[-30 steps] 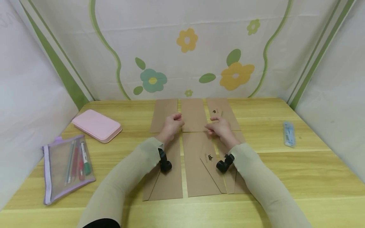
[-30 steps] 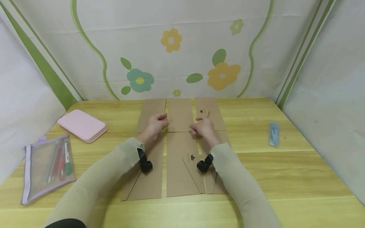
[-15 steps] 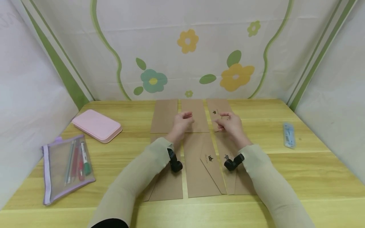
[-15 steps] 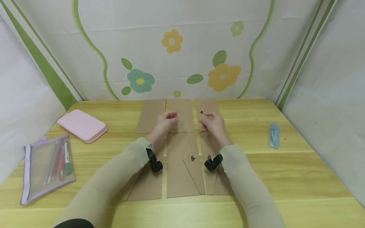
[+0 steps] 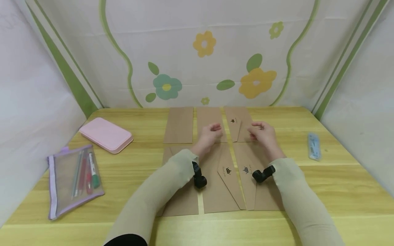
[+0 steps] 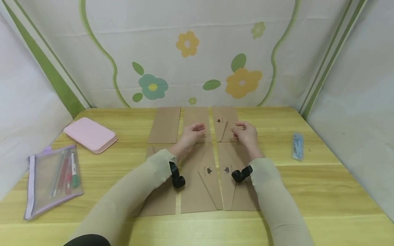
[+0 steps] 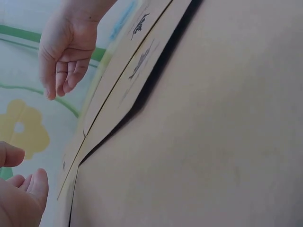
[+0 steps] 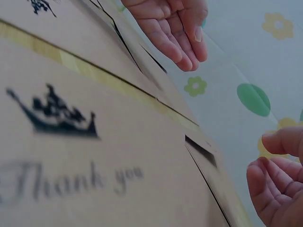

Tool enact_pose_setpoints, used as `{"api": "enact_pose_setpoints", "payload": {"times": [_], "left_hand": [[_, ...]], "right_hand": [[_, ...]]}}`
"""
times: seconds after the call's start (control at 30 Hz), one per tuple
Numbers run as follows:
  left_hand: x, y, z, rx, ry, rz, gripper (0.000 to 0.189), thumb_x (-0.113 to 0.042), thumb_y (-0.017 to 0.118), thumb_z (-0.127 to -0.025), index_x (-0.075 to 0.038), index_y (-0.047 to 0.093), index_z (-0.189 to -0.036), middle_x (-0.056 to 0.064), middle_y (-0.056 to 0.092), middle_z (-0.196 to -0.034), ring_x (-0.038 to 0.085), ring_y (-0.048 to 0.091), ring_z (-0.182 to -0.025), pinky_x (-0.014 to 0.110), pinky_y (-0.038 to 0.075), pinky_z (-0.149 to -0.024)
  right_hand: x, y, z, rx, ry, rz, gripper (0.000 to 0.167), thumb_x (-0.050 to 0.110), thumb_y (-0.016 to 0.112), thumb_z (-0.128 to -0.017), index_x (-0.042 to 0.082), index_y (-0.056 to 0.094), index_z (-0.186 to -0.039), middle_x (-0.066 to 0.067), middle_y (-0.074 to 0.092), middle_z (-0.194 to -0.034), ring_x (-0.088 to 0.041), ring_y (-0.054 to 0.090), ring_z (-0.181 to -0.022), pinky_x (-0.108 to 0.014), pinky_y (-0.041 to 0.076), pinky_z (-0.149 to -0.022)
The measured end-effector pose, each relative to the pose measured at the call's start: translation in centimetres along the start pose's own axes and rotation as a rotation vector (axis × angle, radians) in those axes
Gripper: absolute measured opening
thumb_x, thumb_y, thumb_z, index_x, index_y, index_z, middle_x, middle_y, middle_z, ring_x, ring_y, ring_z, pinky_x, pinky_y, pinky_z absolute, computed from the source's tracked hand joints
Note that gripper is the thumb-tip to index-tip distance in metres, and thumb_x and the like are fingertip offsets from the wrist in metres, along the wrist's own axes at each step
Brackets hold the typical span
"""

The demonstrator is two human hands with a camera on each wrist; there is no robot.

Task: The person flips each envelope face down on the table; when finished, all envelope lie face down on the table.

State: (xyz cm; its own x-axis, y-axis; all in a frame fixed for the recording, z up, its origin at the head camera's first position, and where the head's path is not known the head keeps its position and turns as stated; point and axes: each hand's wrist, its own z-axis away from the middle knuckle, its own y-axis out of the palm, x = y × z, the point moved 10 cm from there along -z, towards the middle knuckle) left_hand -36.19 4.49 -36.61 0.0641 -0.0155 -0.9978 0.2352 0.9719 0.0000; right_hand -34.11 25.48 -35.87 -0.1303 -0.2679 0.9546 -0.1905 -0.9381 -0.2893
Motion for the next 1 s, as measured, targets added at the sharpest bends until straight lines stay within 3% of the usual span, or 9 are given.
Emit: {"api": "enact_pose_setpoints", "payload": {"times": [0.2,0.5,0.73,1.0], "left_hand": [[0.1,1.8,0.1,0.043,0.008,-0.023,0.047,0.003,0.054,-0.088,0.003,0.044,-0.133,0.018,0.05,-0.131,0.026,0.05,-0.119,0.03,0.045,-0.095],[1.5,3.8,-0.3,0.042,-0.057,-0.097,0.049,-0.003,0.06,-0.086,-0.002,0.047,-0.133,0.013,0.05,-0.133,0.026,0.05,-0.119,0.034,0.045,-0.095],[1.7,4.5,-0.3,0.042,-0.069,-0.118,0.053,-0.001,0.061,-0.084,-0.001,0.046,-0.134,0.011,0.048,-0.137,0.025,0.046,-0.124,0.033,0.039,-0.101],[2.0,4.6,-0.5,0.019,-0.102,-0.12,0.053,-0.003,0.062,-0.084,-0.002,0.046,-0.134,0.011,0.047,-0.137,0.026,0.045,-0.125,0.034,0.038,-0.102]], "right_hand": [[-1.1,-1.1,-0.3,0.017,0.034,-0.007,0.053,0.015,0.06,-0.089,-0.004,0.04,-0.134,0.002,0.052,-0.094,-0.006,0.06,-0.073,-0.022,0.053,-0.073],[-2.7,-2.1,-0.1,0.018,0.05,0.079,0.056,0.017,0.055,-0.091,-0.003,0.035,-0.139,-0.018,0.044,-0.128,-0.011,0.052,-0.09,-0.016,0.046,-0.079],[-3.6,-2.8,-0.3,-0.038,0.076,0.08,0.055,0.021,0.055,-0.091,0.0,0.038,-0.138,-0.014,0.047,-0.124,-0.007,0.052,-0.09,-0.018,0.045,-0.078],[-3.6,-2.7,-0.6,-0.07,0.08,0.14,0.051,0.021,0.055,-0.091,0.003,0.042,-0.137,-0.015,0.048,-0.129,-0.012,0.05,-0.098,-0.019,0.044,-0.077]]}}
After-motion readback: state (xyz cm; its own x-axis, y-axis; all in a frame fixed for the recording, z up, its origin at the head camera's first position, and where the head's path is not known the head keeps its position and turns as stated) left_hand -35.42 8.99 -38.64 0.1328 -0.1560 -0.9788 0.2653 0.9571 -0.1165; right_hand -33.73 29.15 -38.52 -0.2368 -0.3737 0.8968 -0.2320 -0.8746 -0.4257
